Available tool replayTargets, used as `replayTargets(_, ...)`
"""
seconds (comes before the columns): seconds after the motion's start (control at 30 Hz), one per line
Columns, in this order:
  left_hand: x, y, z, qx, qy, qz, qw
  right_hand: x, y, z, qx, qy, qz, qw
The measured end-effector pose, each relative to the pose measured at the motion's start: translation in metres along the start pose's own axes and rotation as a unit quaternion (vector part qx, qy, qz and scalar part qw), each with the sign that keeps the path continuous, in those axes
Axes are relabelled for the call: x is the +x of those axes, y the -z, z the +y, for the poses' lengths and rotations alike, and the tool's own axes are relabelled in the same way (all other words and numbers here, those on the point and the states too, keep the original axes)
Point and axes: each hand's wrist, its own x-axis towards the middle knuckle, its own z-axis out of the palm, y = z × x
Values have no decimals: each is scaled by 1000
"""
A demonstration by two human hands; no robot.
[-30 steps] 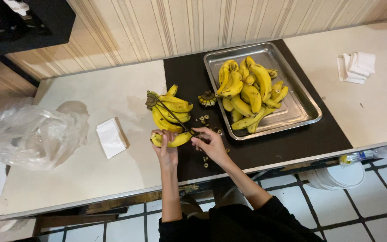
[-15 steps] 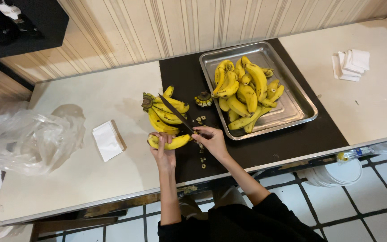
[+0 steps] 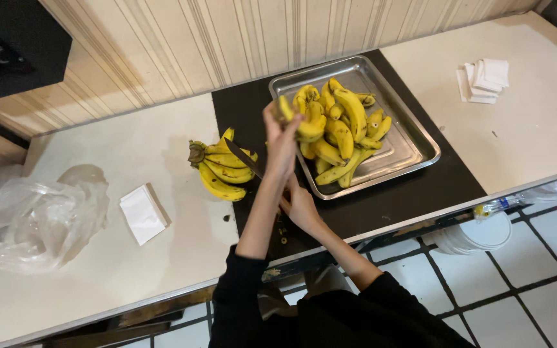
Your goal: The person uses a knife to trim the ends of bananas from bunches, moving the trimmed bananas onto a metal tray and discarding the scraps.
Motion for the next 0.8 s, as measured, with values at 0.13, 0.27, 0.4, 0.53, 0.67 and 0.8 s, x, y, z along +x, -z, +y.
replayTargets(0.13,40,-49,-51,216,35,-2,976,-9,-1,-14,90,-26,36,995)
replayTargets(0.27,56,-73,-79,382,-114,36,916,2,-8,45,152,35,27,987)
replayTargets(0.4,29,-68,-73,361,-121,6,925,36,-26,52,224,109,33,968)
replayTargets(0.53,-13,-16,-19,341,-247,-21,907,39,-12,97,183,12,34,982)
replayTargets(0.67,-13,110,-1,477,-319,264,775,18,26,33,193,116,20,974)
replayTargets(0.8,-21,188,0,572,-132,428,687,21,28,40,258,117,-8,959)
